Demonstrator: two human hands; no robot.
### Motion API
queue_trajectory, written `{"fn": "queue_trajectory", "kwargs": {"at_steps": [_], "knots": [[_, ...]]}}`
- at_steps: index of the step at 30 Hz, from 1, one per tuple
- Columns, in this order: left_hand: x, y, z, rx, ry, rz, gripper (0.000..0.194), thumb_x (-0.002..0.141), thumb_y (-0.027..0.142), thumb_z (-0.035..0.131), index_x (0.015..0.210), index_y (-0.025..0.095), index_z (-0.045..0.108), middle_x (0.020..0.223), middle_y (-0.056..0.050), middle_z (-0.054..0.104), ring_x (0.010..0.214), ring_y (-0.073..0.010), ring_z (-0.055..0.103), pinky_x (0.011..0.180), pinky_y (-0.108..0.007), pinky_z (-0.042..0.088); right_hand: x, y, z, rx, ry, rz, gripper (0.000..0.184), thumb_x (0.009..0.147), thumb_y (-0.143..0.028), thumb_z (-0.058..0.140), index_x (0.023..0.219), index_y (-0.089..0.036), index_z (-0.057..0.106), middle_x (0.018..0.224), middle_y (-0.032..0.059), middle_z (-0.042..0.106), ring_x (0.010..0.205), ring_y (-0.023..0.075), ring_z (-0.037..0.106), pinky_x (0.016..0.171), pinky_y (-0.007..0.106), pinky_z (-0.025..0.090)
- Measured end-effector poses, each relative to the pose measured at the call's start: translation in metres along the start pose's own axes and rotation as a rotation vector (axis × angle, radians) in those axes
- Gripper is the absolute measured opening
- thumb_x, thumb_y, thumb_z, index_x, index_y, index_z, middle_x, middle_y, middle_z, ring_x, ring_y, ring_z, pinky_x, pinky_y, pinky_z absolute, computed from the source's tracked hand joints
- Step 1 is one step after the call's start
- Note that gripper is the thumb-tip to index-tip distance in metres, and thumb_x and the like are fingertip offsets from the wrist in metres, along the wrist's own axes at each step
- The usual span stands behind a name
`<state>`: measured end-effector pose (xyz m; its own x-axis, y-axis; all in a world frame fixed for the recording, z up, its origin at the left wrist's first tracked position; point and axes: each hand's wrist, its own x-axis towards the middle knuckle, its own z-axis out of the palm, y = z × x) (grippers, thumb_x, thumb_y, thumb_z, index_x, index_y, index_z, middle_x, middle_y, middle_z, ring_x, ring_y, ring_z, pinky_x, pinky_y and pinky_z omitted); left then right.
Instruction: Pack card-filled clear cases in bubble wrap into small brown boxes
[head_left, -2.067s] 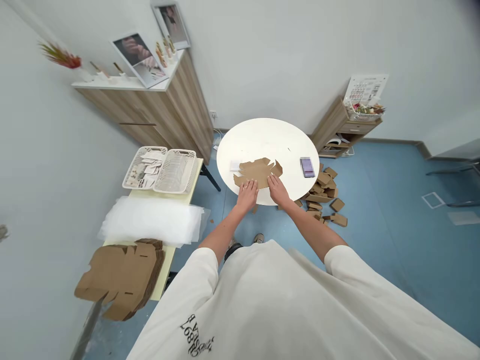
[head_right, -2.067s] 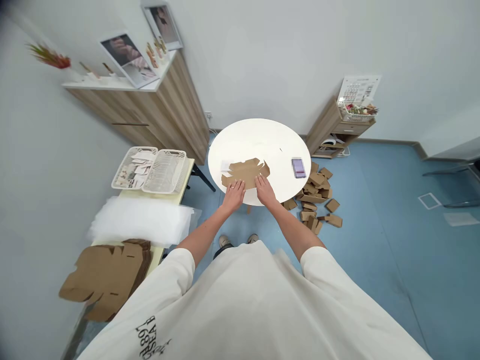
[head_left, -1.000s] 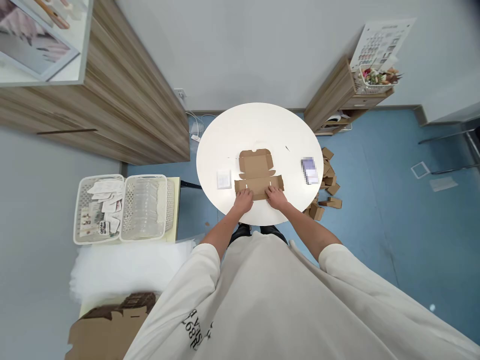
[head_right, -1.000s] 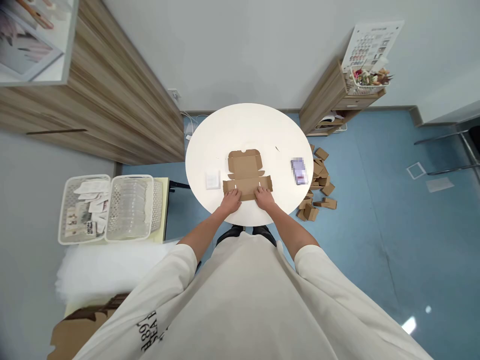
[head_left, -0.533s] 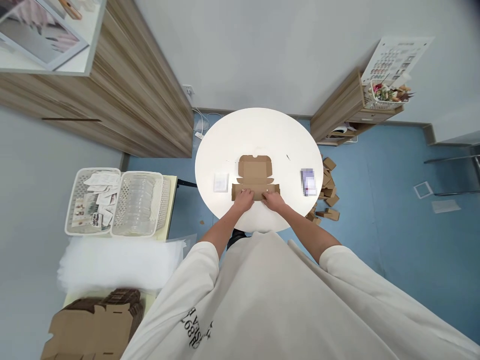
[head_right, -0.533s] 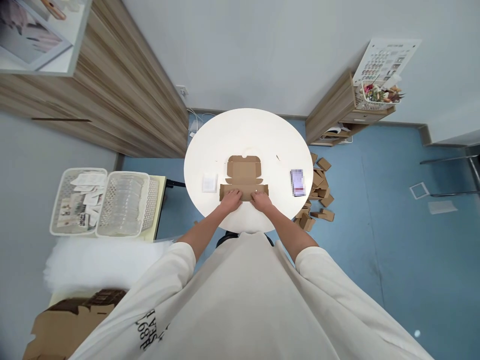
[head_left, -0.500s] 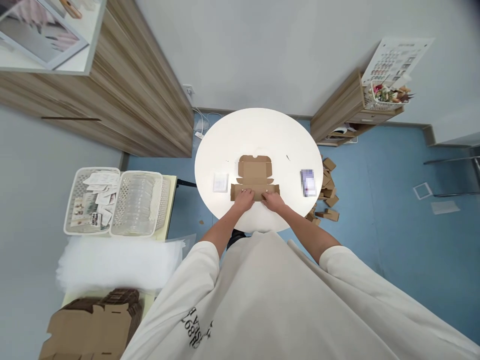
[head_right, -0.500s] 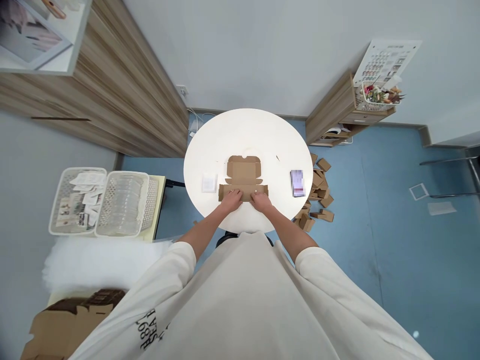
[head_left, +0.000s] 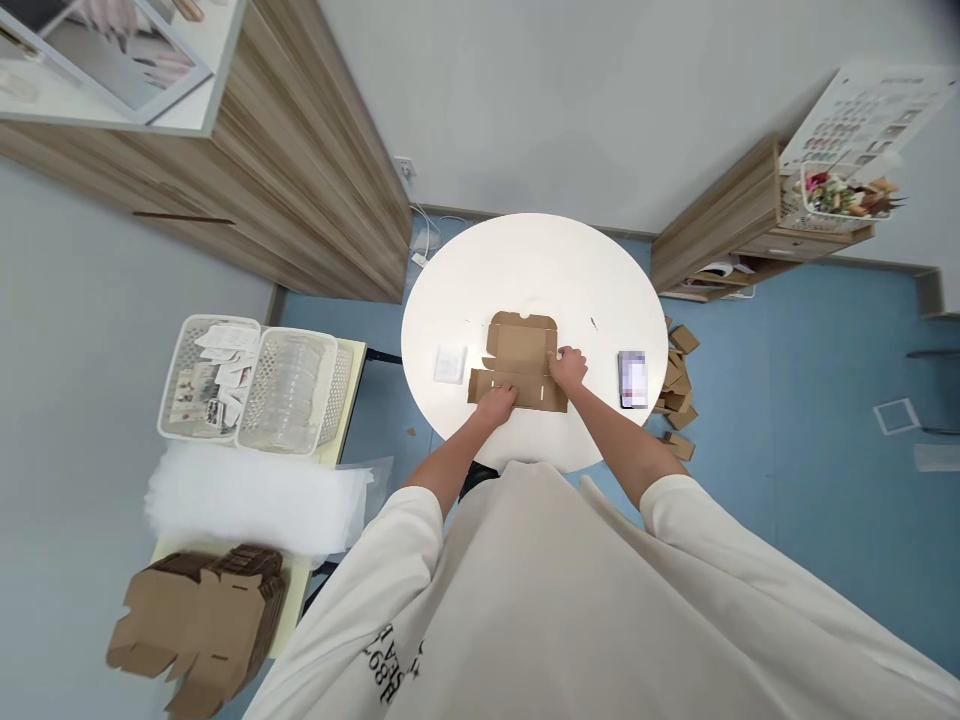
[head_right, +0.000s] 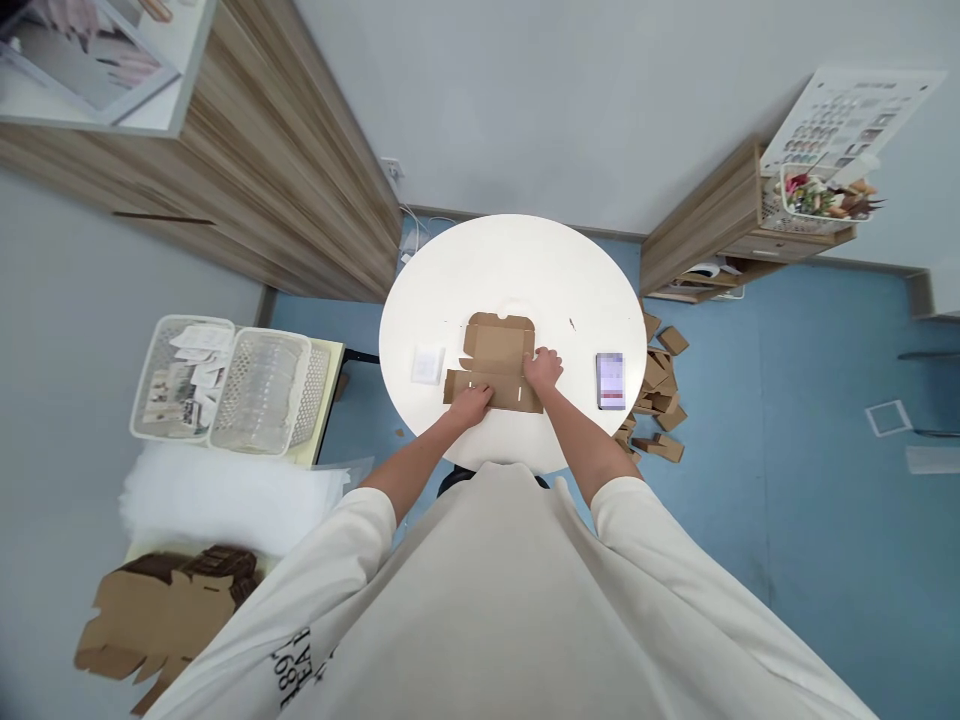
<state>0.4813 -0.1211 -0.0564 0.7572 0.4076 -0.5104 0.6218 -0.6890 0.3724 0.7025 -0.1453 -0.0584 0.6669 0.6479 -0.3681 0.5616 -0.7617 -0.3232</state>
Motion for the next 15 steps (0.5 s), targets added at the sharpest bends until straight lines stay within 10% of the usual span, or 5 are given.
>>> {"fn": "queue_trajectory", "kwargs": {"at_steps": [7, 15], "knots": [[-0.0006, 0.0008, 0.0028, -0.037, 0.004, -0.054, 0.046, 0.094, 0.018, 0.052, 0.139, 0.019, 0.045, 0.143, -0.018, 0.049, 0.103, -0.0294, 0.066, 0.083, -0.042, 0.055, 0.0128, -0.0028, 0.0101, 0.061, -0.121, -0.025, 0.039, 0.1, -0.045, 0.039, 0.108, -0.02, 0.068, 0.103, 0.0151, 0.065, 0.103, 0.0321, 0.06, 0.09, 0.051, 0.049], [-0.0036, 0.0085, -0.0008, -0.064, 0.057, -0.086, 0.068, 0.092, 0.015, 0.052, 0.154, 0.023, 0.025, 0.168, -0.02, -0.014, 0.103, -0.0319, 0.068, 0.075, -0.046, 0.058, 0.0092, -0.0037, 0.0032, 0.003, -0.175, -0.012, 0.037, 0.099, -0.043, 0.04, 0.104, -0.02, 0.069, 0.1, 0.0144, 0.063, 0.098, 0.0305, 0.061, 0.087, 0.048, 0.05]]}}
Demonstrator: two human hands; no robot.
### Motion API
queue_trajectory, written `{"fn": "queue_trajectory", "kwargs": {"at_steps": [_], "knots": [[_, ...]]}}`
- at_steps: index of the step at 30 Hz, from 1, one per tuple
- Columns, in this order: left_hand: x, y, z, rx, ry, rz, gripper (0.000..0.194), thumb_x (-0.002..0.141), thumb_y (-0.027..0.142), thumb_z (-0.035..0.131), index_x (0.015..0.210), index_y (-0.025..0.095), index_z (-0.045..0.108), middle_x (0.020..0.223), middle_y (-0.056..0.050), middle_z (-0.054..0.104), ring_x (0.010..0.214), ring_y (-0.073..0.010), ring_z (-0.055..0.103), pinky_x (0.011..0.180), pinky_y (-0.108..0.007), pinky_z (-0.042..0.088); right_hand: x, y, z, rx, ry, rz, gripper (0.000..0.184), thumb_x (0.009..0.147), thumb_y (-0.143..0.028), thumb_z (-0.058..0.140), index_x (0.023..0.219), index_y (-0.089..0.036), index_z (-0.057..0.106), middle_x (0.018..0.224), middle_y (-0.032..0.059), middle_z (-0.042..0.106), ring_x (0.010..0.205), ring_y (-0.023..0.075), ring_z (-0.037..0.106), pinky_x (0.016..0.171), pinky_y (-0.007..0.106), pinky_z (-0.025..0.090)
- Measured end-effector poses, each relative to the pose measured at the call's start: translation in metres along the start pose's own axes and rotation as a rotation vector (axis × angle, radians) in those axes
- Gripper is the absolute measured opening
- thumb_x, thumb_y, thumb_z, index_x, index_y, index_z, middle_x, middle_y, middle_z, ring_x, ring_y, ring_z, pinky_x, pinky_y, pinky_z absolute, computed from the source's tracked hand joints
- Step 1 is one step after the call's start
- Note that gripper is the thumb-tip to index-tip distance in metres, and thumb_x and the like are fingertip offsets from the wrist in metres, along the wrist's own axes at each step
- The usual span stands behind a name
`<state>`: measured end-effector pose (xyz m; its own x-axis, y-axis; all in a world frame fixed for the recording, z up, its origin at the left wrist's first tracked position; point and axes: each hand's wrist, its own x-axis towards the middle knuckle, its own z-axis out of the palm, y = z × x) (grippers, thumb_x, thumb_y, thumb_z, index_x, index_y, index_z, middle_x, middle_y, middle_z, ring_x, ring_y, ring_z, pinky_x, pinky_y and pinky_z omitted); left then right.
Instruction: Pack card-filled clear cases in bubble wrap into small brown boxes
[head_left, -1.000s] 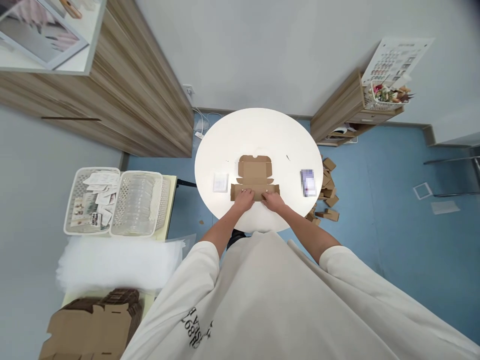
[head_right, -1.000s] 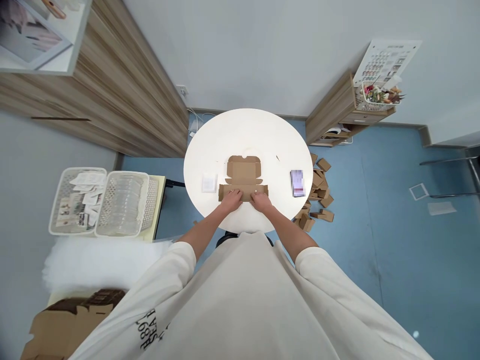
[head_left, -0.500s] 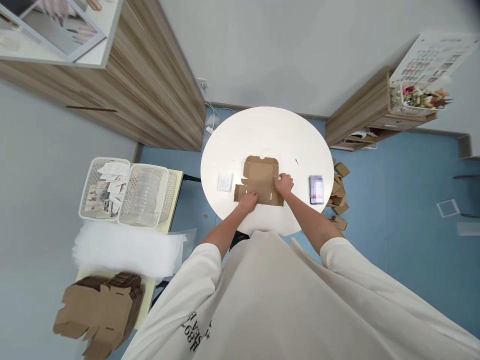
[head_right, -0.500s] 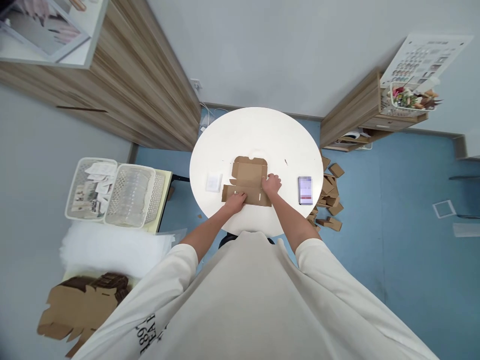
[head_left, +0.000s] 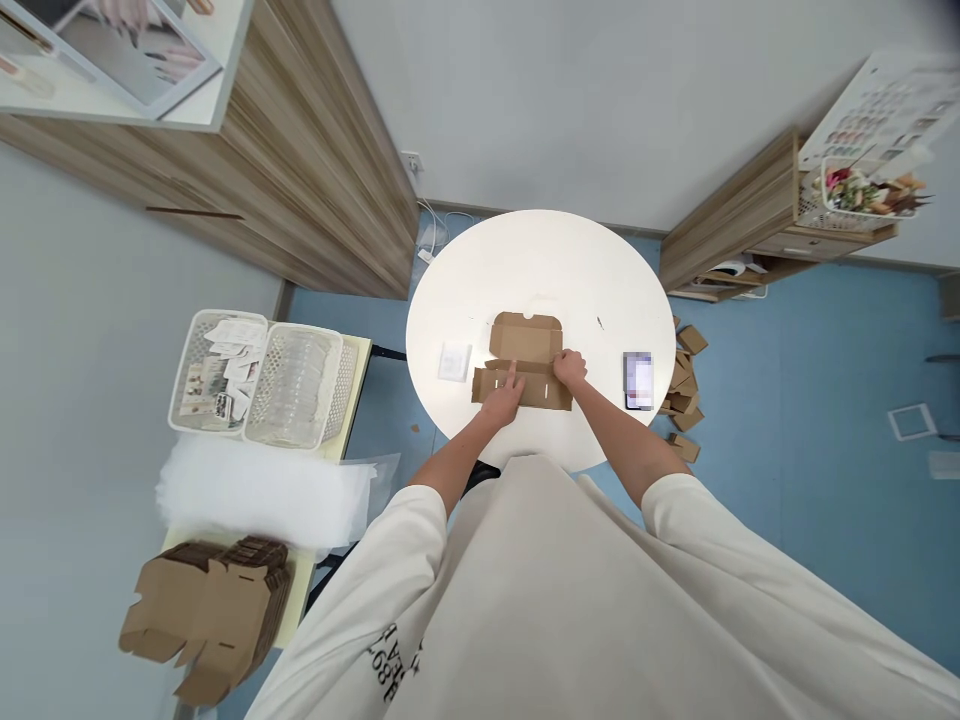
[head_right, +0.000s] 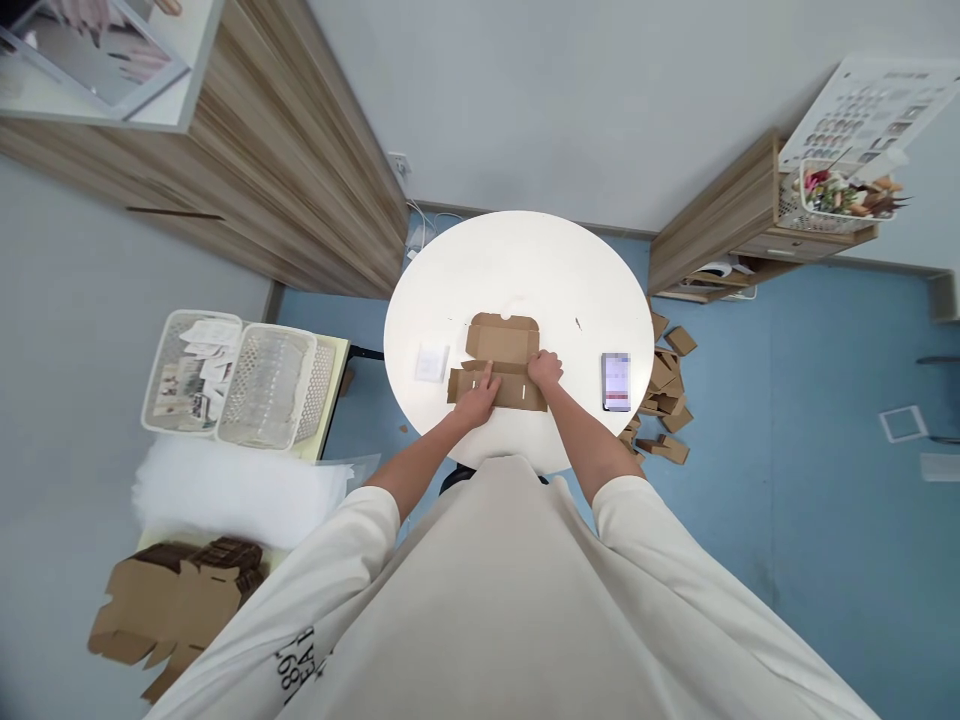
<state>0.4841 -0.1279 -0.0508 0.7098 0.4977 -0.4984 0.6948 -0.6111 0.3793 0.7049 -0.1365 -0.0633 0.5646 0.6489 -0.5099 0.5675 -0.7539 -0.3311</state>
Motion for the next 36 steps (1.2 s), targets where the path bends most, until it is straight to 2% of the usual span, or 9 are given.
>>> {"fn": "queue_trajectory", "kwargs": {"at_steps": [9, 12, 14, 15, 18, 22, 24, 33, 36], "knots": [[-0.003, 0.003, -0.012, 0.017, -0.078, -0.015, 0.063, 0.09, 0.014, 0.058, 0.148, 0.024, 0.034, 0.169, -0.017, -0.014, 0.105, -0.0321, 0.068, 0.076, -0.044, 0.058, -0.029, 0.006, -0.005, -0.039, -0.054, 0.097, 0.033, 0.1, -0.036, 0.037, 0.101, -0.018, 0.066, 0.111, 0.0142, 0.059, 0.108, 0.0302, 0.055, 0.089, 0.044, 0.046], [-0.003, 0.003, -0.012, -0.002, -0.086, -0.02, 0.056, 0.089, 0.011, 0.057, 0.141, 0.023, 0.04, 0.169, -0.015, -0.012, 0.105, -0.0316, 0.067, 0.076, -0.043, 0.058, -0.044, 0.005, -0.004, -0.045, 0.088, 0.047, 0.034, 0.099, -0.035, 0.037, 0.117, -0.019, 0.06, 0.123, 0.0148, 0.056, 0.116, 0.0312, 0.051, 0.095, 0.045, 0.042], [-0.004, 0.003, -0.011, -0.01, -0.078, -0.02, 0.052, 0.088, 0.009, 0.056, 0.137, 0.022, 0.043, 0.17, -0.015, -0.009, 0.104, -0.0304, 0.067, 0.076, -0.043, 0.057, -0.058, 0.002, -0.003, -0.068, 0.231, -0.037, 0.038, 0.1, -0.034, 0.037, 0.131, -0.02, 0.052, 0.13, 0.0153, 0.053, 0.122, 0.0308, 0.047, 0.099, 0.044, 0.038], [-0.004, 0.002, -0.011, -0.012, -0.07, -0.018, 0.05, 0.088, 0.009, 0.055, 0.135, 0.021, 0.044, 0.17, -0.016, -0.007, 0.104, -0.03, 0.067, 0.077, -0.043, 0.057, -0.066, 0.001, -0.002, -0.085, 0.241, -0.104, 0.039, 0.1, -0.034, 0.036, 0.135, -0.019, 0.049, 0.13, 0.0151, 0.054, 0.121, 0.0301, 0.047, 0.1, 0.043, 0.037], [-0.005, 0.0, -0.008, -0.016, -0.044, -0.01, 0.046, 0.089, 0.009, 0.054, 0.131, 0.021, 0.044, 0.169, -0.017, -0.001, 0.102, -0.0293, 0.067, 0.078, -0.044, 0.057, -0.086, -0.002, 0.005, -0.138, -0.012, -0.315, 0.043, 0.101, -0.033, 0.038, 0.142, -0.02, 0.043, 0.125, 0.0128, 0.062, 0.114, 0.0269, 0.054, 0.095, 0.037, 0.04], [-0.005, -0.004, -0.003, -0.044, -0.019, 0.006, 0.042, 0.09, 0.015, 0.058, 0.129, 0.023, 0.044, 0.168, -0.016, 0.003, 0.106, -0.0302, 0.066, 0.083, -0.045, 0.056, -0.099, -0.003, 0.018, -0.296, -0.242, -0.346, 0.086, 0.093, -0.042, 0.062, 0.161, -0.02, 0.014, 0.143, 0.0158, 0.054, 0.13, 0.0315, 0.047, 0.097, 0.037, 0.041], [-0.005, -0.006, -0.001, -0.056, -0.01, 0.016, 0.042, 0.09, 0.016, 0.059, 0.128, 0.023, 0.044, 0.168, -0.015, 0.004, 0.107, -0.0302, 0.066, 0.085, -0.045, 0.055, -0.1, -0.003, 0.024, -0.344, -0.277, -0.316, 0.095, 0.092, -0.04, 0.064, 0.163, -0.019, 0.004, 0.146, 0.0176, 0.052, 0.132, 0.0319, 0.047, 0.098, 0.037, 0.041], [-0.012, -0.006, 0.005, -0.099, 0.026, 0.038, 0.052, 0.083, 0.005, 0.057, 0.132, 0.021, 0.047, 0.169, -0.015, 0.004, 0.108, -0.0286, 0.064, 0.087, -0.045, 0.054, -0.103, -0.007, 0.031, -0.327, -0.336, -0.208, 0.096, 0.098, -0.033, 0.058, 0.163, -0.019, -0.012, 0.129, 0.0176, 0.063, 0.111, 0.0301, 0.063, 0.087, 0.034, 0.047], [-0.025, -0.011, 0.004, -0.136, 0.146, 0.04, 0.06, 0.083, 0.007, 0.056, 0.139, 0.021, 0.044, 0.167, -0.016, 0.012, 0.124, -0.0334, 0.056, 0.1, -0.048, 0.047, -0.105, -0.011, 0.03, -0.329, -0.346, -0.188, 0.098, 0.097, -0.033, 0.058, 0.162, -0.02, -0.015, 0.128, 0.0178, 0.063, 0.111, 0.0303, 0.064, 0.087, 0.034, 0.048]]}}
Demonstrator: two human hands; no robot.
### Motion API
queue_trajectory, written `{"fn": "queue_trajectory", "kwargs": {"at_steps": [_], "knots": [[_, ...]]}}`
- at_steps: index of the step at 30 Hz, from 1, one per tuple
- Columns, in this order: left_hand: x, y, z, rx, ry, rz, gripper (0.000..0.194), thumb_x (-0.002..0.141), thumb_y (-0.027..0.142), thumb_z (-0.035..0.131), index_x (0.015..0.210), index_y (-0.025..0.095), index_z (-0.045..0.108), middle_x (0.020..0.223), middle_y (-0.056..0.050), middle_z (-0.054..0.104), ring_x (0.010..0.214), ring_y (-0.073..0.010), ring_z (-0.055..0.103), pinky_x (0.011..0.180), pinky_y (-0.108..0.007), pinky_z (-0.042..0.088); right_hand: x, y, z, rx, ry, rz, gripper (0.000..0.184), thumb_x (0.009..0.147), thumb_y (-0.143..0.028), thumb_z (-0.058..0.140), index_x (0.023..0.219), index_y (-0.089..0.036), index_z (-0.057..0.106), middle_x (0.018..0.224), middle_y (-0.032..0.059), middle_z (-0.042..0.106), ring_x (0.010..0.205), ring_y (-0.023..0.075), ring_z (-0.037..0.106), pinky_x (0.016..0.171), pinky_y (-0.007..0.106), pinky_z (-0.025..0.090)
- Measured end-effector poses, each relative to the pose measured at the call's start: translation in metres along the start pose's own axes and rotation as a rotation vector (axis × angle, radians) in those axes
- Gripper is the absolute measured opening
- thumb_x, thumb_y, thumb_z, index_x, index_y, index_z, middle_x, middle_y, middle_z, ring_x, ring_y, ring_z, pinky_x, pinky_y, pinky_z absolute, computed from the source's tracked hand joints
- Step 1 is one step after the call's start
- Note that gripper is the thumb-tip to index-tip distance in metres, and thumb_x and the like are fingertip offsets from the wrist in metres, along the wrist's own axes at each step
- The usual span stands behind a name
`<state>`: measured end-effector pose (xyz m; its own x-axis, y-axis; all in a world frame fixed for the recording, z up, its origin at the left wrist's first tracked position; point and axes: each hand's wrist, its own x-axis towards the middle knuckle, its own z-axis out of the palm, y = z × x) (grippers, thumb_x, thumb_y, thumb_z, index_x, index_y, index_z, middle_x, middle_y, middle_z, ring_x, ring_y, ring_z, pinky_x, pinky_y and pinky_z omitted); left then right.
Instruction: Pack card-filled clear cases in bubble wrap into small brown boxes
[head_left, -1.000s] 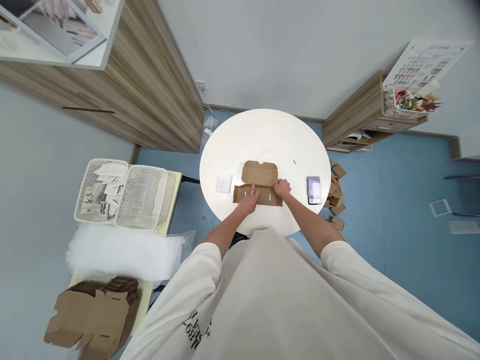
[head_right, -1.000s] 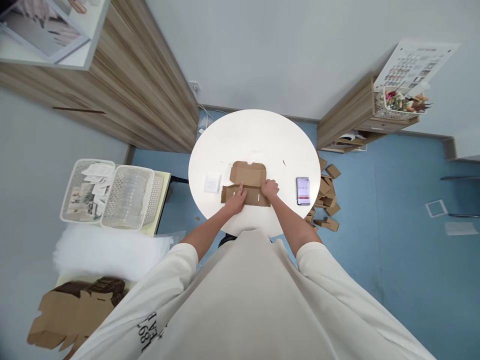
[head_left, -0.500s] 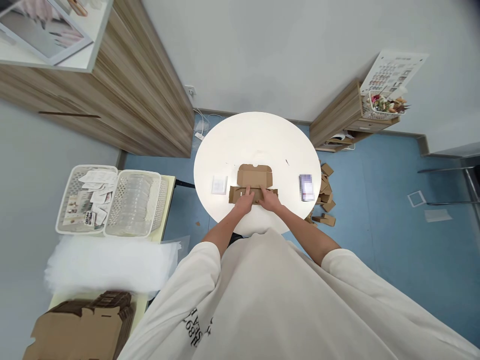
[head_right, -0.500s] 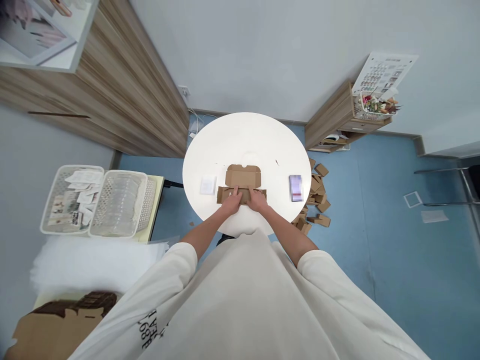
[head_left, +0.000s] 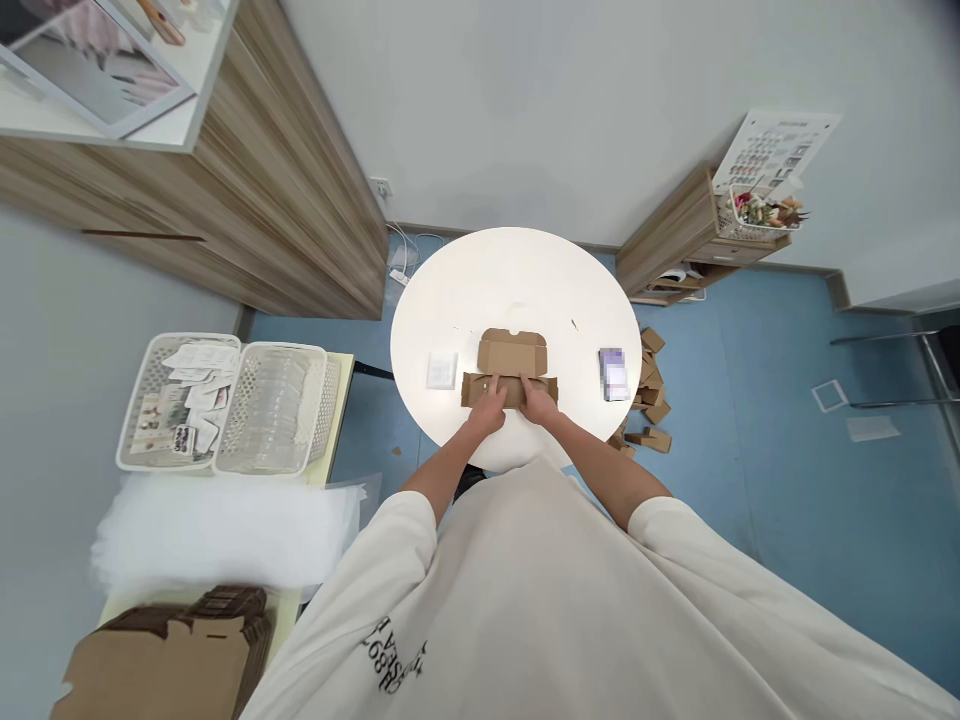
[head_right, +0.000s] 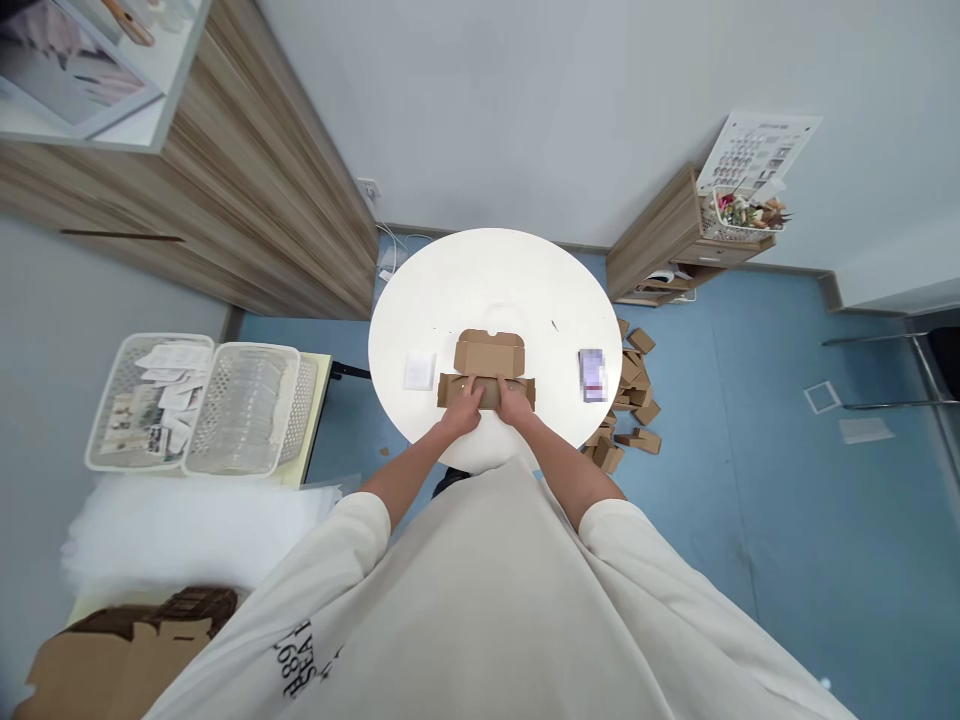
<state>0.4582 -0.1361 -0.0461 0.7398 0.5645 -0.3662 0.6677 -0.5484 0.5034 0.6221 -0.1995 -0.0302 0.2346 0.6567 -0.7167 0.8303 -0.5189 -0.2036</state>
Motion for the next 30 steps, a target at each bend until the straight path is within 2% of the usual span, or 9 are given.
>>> {"fn": "queue_trajectory", "kwargs": {"at_steps": [3, 5, 7, 10, 14, 19, 23, 26, 30], "knots": [[-0.016, -0.009, -0.007, -0.022, 0.217, -0.138, 0.065, 0.084, 0.009, 0.053, 0.147, 0.021, 0.039, 0.161, -0.016, 0.026, 0.14, -0.0344, 0.041, 0.11, -0.049, 0.038, -0.002, -0.002, -0.002, -0.008, -0.007, 0.004, 0.099, 0.097, -0.034, 0.058, 0.162, -0.021, -0.015, 0.131, 0.0184, 0.061, 0.114, 0.0308, 0.062, 0.089, 0.035, 0.048], [-0.023, -0.016, -0.012, -0.037, 0.291, -0.294, 0.068, 0.085, 0.012, 0.052, 0.15, 0.023, 0.036, 0.158, -0.016, 0.03, 0.142, -0.0345, 0.037, 0.11, -0.05, 0.037, -0.002, -0.002, -0.002, -0.01, -0.013, 0.004, 0.098, 0.097, -0.034, 0.057, 0.162, -0.021, -0.016, 0.132, 0.0184, 0.06, 0.115, 0.0308, 0.061, 0.089, 0.035, 0.048], [-0.025, -0.023, -0.016, -0.062, 0.278, -0.412, 0.07, 0.085, 0.017, 0.054, 0.152, 0.025, 0.035, 0.158, -0.016, 0.03, 0.141, -0.0355, 0.038, 0.11, -0.051, 0.037, -0.002, -0.002, -0.002, -0.007, -0.015, -0.003, 0.097, 0.098, -0.033, 0.056, 0.162, -0.021, -0.016, 0.131, 0.018, 0.06, 0.114, 0.0304, 0.061, 0.089, 0.035, 0.048], [-0.02, -0.032, -0.018, -0.098, 0.198, -0.46, 0.071, 0.085, 0.023, 0.058, 0.152, 0.029, 0.036, 0.158, -0.015, 0.03, 0.141, -0.0361, 0.037, 0.109, -0.052, 0.038, -0.002, -0.002, -0.001, 0.0, -0.017, -0.007, 0.098, 0.097, -0.033, 0.057, 0.162, -0.02, -0.016, 0.129, 0.0178, 0.061, 0.113, 0.0301, 0.061, 0.089, 0.035, 0.048], [-0.007, -0.037, -0.016, -0.111, 0.094, -0.473, 0.063, 0.087, 0.029, 0.059, 0.147, 0.038, 0.045, 0.157, -0.009, 0.036, 0.14, -0.0346, 0.041, 0.107, -0.051, 0.041, -0.001, -0.001, 0.001, 0.008, -0.013, -0.011, 0.1, 0.096, -0.032, 0.059, 0.162, -0.021, -0.016, 0.132, 0.018, 0.06, 0.114, 0.0308, 0.061, 0.09, 0.036, 0.048], [-0.003, -0.034, -0.013, -0.083, 0.006, -0.445, 0.046, 0.091, 0.032, 0.056, 0.137, 0.036, 0.057, 0.146, -0.009, 0.048, 0.134, -0.0324, 0.047, 0.101, -0.046, 0.046, -0.002, 0.0, 0.002, 0.018, -0.007, -0.02, 0.1, 0.095, -0.031, 0.06, 0.162, -0.019, -0.013, 0.133, 0.0195, 0.06, 0.117, 0.0321, 0.06, 0.09, 0.037, 0.048], [-0.006, -0.022, -0.013, -0.096, 0.001, -0.331, 0.049, 0.091, 0.028, 0.054, 0.14, 0.032, 0.052, 0.143, -0.009, 0.052, 0.131, -0.0292, 0.05, 0.102, -0.044, 0.045, -0.002, -0.001, 0.001, 0.013, 0.003, -0.034, 0.102, 0.093, -0.031, 0.061, 0.162, -0.018, -0.013, 0.133, 0.0196, 0.06, 0.119, 0.0322, 0.059, 0.092, 0.037, 0.048], [-0.01, -0.011, -0.013, -0.057, -0.005, -0.214, 0.053, 0.092, 0.027, 0.052, 0.145, 0.029, 0.047, 0.148, -0.011, 0.047, 0.13, -0.0291, 0.051, 0.105, -0.043, 0.042, -0.001, -0.001, 0.001, 0.004, -0.01, -0.037, 0.103, 0.093, -0.032, 0.06, 0.162, -0.016, -0.015, 0.132, 0.0209, 0.06, 0.118, 0.0324, 0.06, 0.092, 0.038, 0.047], [-0.016, -0.002, -0.015, -0.023, -0.01, -0.137, 0.066, 0.094, 0.03, 0.051, 0.157, 0.028, 0.028, 0.151, -0.016, 0.042, 0.128, -0.0315, 0.053, 0.104, -0.045, 0.042, 0.001, -0.001, 0.0, 0.003, -0.032, -0.038, 0.105, 0.093, -0.031, 0.061, 0.161, -0.016, -0.017, 0.132, 0.0218, 0.059, 0.115, 0.0326, 0.061, 0.091, 0.039, 0.048]]}}
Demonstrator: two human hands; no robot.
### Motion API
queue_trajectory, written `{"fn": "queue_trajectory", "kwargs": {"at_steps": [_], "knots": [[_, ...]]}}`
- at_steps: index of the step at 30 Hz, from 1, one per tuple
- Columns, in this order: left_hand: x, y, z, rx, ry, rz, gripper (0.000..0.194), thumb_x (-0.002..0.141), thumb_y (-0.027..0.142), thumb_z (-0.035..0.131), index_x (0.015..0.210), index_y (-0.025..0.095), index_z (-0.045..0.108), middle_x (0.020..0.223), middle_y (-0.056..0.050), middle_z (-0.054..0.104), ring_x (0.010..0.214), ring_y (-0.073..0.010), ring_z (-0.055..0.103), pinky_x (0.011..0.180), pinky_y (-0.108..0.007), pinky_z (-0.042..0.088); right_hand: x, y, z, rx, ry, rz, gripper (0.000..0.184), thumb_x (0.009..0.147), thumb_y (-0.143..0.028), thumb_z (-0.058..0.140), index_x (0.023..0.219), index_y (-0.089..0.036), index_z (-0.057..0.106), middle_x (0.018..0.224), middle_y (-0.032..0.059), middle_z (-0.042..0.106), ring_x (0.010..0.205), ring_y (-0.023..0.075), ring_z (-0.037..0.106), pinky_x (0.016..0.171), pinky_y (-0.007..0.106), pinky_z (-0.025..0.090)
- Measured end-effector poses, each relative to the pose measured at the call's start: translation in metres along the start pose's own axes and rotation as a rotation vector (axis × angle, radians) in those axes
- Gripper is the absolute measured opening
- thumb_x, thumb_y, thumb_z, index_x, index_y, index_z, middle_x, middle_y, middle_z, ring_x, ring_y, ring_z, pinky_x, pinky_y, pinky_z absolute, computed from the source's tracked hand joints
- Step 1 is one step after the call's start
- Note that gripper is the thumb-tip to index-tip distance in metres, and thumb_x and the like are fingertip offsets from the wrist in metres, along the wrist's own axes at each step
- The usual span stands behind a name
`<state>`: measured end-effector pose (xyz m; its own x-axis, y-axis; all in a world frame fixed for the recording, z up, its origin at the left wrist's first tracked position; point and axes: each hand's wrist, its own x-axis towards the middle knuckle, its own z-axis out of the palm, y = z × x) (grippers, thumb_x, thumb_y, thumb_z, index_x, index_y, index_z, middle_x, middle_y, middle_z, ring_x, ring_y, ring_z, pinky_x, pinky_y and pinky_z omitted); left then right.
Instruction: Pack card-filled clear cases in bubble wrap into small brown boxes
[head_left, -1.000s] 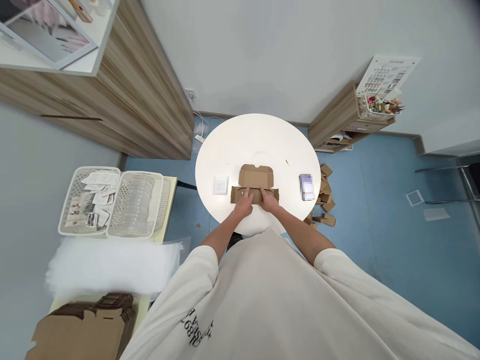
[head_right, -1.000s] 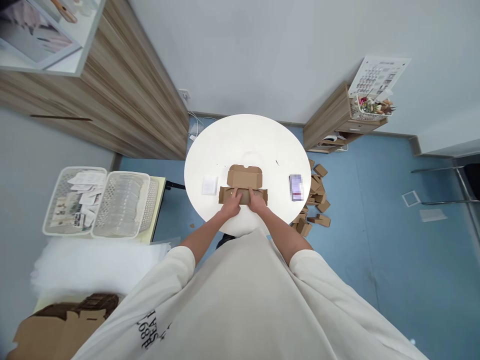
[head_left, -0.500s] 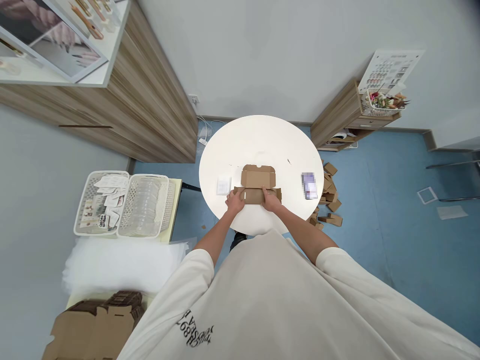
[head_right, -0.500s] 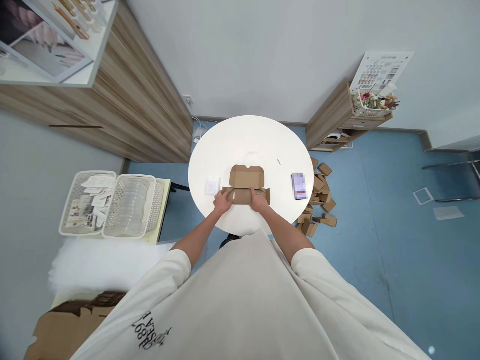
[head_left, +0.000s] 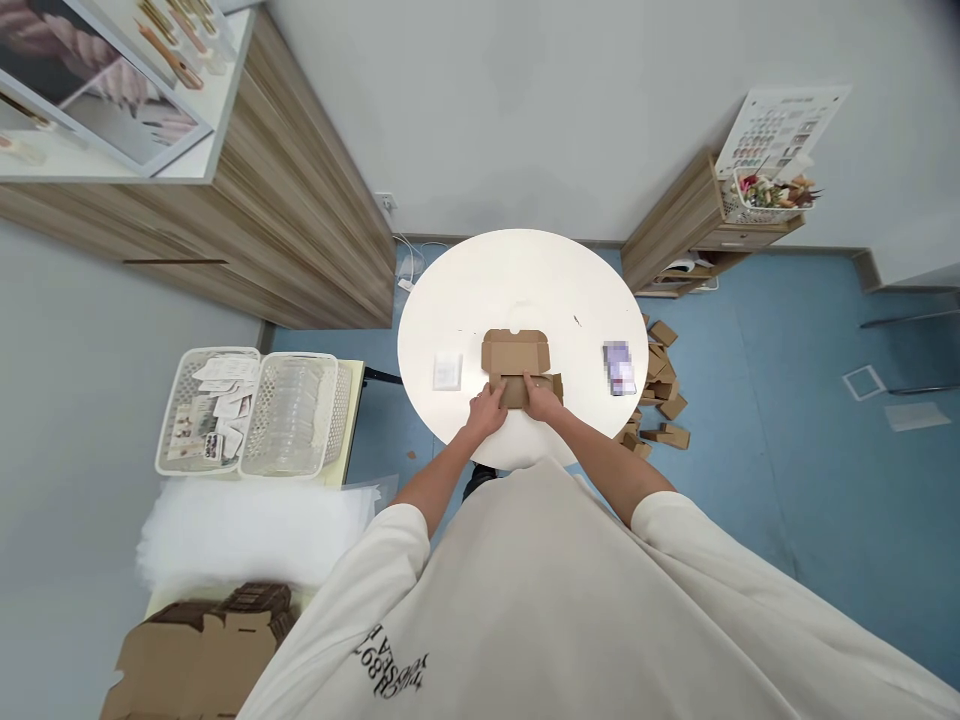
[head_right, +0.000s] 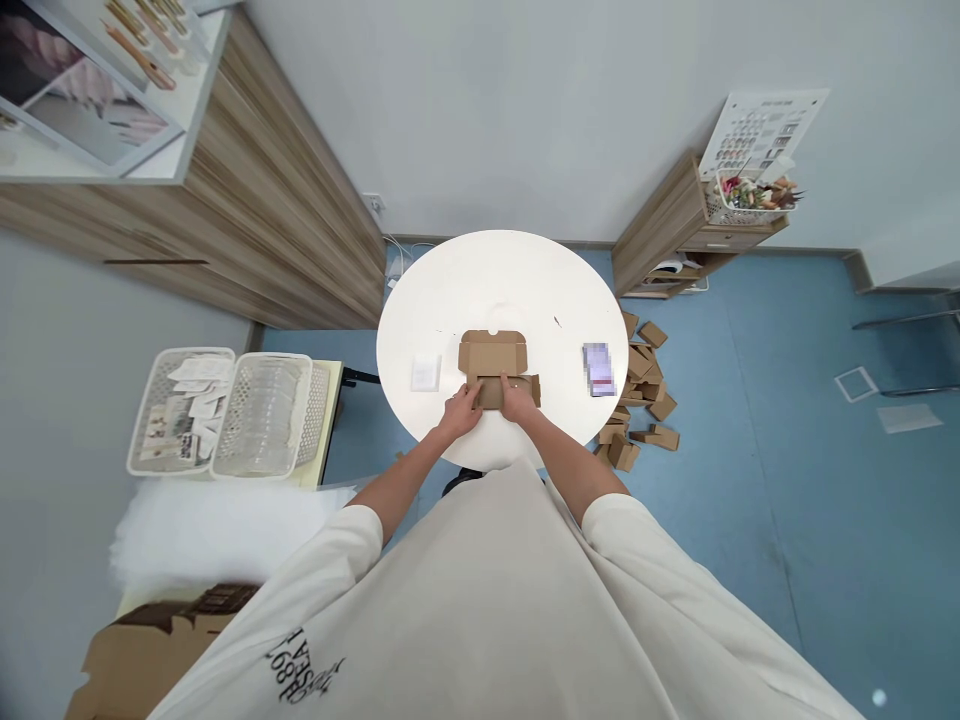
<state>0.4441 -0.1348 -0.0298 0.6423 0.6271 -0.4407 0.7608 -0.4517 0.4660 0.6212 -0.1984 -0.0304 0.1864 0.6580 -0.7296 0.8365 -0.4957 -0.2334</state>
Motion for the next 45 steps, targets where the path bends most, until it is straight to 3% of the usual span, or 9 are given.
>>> {"fn": "queue_trajectory", "kwargs": {"at_steps": [3, 9, 13, 24, 32, 36, 40, 42, 45], "knots": [[-0.002, -0.002, -0.001, -0.042, 0.029, 0.037, 0.066, 0.098, 0.03, 0.045, 0.159, 0.025, 0.02, 0.145, -0.015, 0.048, 0.125, -0.0291, 0.055, 0.101, -0.042, 0.045, 0.001, 0.001, 0.0, -0.009, 0.006, -0.001, 0.104, 0.093, -0.031, 0.061, 0.161, -0.016, -0.016, 0.132, 0.0219, 0.06, 0.115, 0.033, 0.062, 0.09, 0.039, 0.048], [0.008, -0.007, 0.002, -0.077, 0.083, -0.065, 0.037, 0.102, 0.028, 0.039, 0.137, 0.021, 0.048, 0.134, -0.014, 0.055, 0.119, -0.0256, 0.059, 0.098, -0.037, 0.047, 0.001, 0.0, -0.001, -0.024, 0.006, 0.004, 0.104, 0.093, -0.032, 0.06, 0.161, -0.016, -0.017, 0.128, 0.0209, 0.062, 0.112, 0.0329, 0.063, 0.091, 0.04, 0.049], [0.017, -0.004, 0.002, -0.049, 0.074, -0.153, 0.029, 0.102, 0.026, 0.04, 0.127, 0.022, 0.054, 0.128, -0.012, 0.057, 0.111, -0.0239, 0.063, 0.092, -0.034, 0.049, 0.002, -0.001, -0.003, -0.033, -0.005, 0.006, 0.106, 0.092, -0.03, 0.061, 0.161, -0.016, -0.019, 0.125, 0.0203, 0.064, 0.111, 0.0335, 0.064, 0.091, 0.041, 0.049], [0.031, 0.001, -0.013, 0.1, -0.039, -0.2, 0.032, 0.098, 0.018, 0.039, 0.129, 0.021, 0.046, 0.11, -0.013, 0.065, 0.103, -0.0285, 0.065, 0.08, -0.037, 0.049, 0.004, -0.001, -0.006, -0.038, -0.024, -0.009, 0.107, 0.091, -0.027, 0.061, 0.16, -0.015, -0.019, 0.122, 0.0199, 0.065, 0.11, 0.0335, 0.064, 0.091, 0.041, 0.049], [0.033, -0.001, -0.009, 0.16, -0.052, -0.131, 0.035, 0.098, 0.015, 0.037, 0.131, 0.019, 0.047, 0.117, -0.015, 0.065, 0.109, -0.0284, 0.065, 0.086, -0.037, 0.049, 0.003, -0.001, -0.007, -0.033, -0.033, -0.002, 0.107, 0.092, -0.032, 0.062, 0.161, -0.016, -0.019, 0.122, 0.0203, 0.065, 0.108, 0.0335, 0.064, 0.091, 0.041, 0.049], [0.024, -0.007, -0.005, 0.193, -0.021, -0.032, 0.045, 0.1, 0.026, 0.039, 0.144, 0.016, 0.038, 0.121, -0.017, 0.063, 0.113, -0.0306, 0.063, 0.095, -0.04, 0.045, 0.004, 0.0, -0.006, -0.038, -0.01, -0.016, 0.106, 0.092, -0.03, 0.062, 0.161, -0.015, -0.017, 0.121, 0.0204, 0.066, 0.11, 0.0335, 0.064, 0.09, 0.04, 0.049], [0.023, -0.012, -0.004, 0.249, -0.04, 0.067, 0.092, 0.087, 0.044, 0.067, 0.158, 0.015, 0.016, 0.128, -0.02, 0.06, 0.121, -0.0363, 0.057, 0.102, -0.044, 0.039, 0.005, 0.001, -0.004, -0.039, -0.007, -0.022, 0.106, 0.091, -0.027, 0.061, 0.161, -0.013, -0.017, 0.119, 0.0202, 0.067, 0.109, 0.033, 0.064, 0.09, 0.04, 0.049], [0.027, -0.012, -0.004, 0.286, -0.074, 0.076, 0.106, 0.079, 0.043, 0.076, 0.159, 0.015, 0.012, 0.131, -0.021, 0.059, 0.124, -0.0377, 0.055, 0.103, -0.045, 0.038, 0.006, 0.001, -0.004, -0.04, -0.007, -0.026, 0.106, 0.091, -0.026, 0.061, 0.161, -0.013, -0.018, 0.118, 0.0196, 0.067, 0.109, 0.033, 0.064, 0.09, 0.04, 0.049], [0.036, -0.013, -0.006, 0.322, -0.116, 0.065, 0.108, 0.078, 0.038, 0.08, 0.159, 0.015, 0.013, 0.131, -0.022, 0.06, 0.125, -0.0376, 0.054, 0.103, -0.044, 0.038, 0.006, 0.001, -0.004, -0.044, 0.008, -0.034, 0.105, 0.09, -0.026, 0.06, 0.161, -0.014, -0.016, 0.12, 0.0197, 0.066, 0.109, 0.0331, 0.064, 0.09, 0.039, 0.049]]}}
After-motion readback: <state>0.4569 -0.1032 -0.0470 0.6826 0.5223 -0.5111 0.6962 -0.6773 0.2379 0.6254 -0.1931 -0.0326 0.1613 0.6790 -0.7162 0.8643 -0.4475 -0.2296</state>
